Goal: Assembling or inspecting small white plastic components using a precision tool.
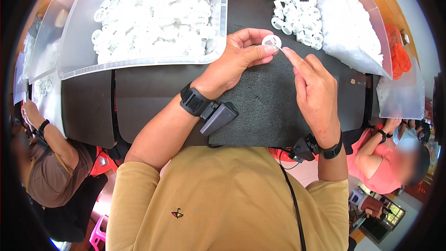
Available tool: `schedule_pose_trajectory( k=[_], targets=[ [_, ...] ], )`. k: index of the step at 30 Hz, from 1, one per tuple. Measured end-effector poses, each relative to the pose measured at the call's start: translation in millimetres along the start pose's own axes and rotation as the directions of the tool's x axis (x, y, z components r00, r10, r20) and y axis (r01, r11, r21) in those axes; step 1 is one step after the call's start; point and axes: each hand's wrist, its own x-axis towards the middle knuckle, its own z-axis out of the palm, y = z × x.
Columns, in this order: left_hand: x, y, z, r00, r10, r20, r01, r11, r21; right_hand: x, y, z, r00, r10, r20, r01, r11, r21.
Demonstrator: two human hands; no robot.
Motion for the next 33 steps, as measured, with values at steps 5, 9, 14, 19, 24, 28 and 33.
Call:
schedule_pose_trajectory(
  k=[5,9,14,19,24,28,33],
  targets=[
    [0,0,1,1.000,0.002,-0.007,-0.002,1.000,0.000,-1,0,1,1.000,-0.014,-0.007,0.014,1.000,-0.020],
    [0,-2,0,1.000,0.006,-0.005,-0.006,1.000,-0.001,-2,-2,1,1.000,-0.023,-0.008,0.023,0.998,-0.061],
    [-1,-2,1,1.000,0.015,-0.014,-0.015,1.000,0.015,-2,-4,0,1.000,-0.021,0.003,0.022,0.995,-0.100],
    [-1,-4,0,0.999,0.025,-0.022,-0.025,1.000,0.017,-4,-7,2,0.999,-0.049,-0.012,0.045,0.981,-0.191],
    [-2,-6,2,0.999,0.040,-0.027,-0.039,0.999,0.028,-3,-14,0,0.998,-0.053,0.020,0.056,0.959,-0.278],
    [-3,-7,4,0.996,0.071,-0.047,-0.068,0.995,0.074,-2,-15,-2,0.995,-0.089,0.050,0.101,0.937,-0.336],
    [-1,-10,2,0.996,0.082,-0.042,-0.076,0.989,0.131,2,-16,-8,0.990,-0.067,0.121,0.108,0.921,-0.374]
  ],
)
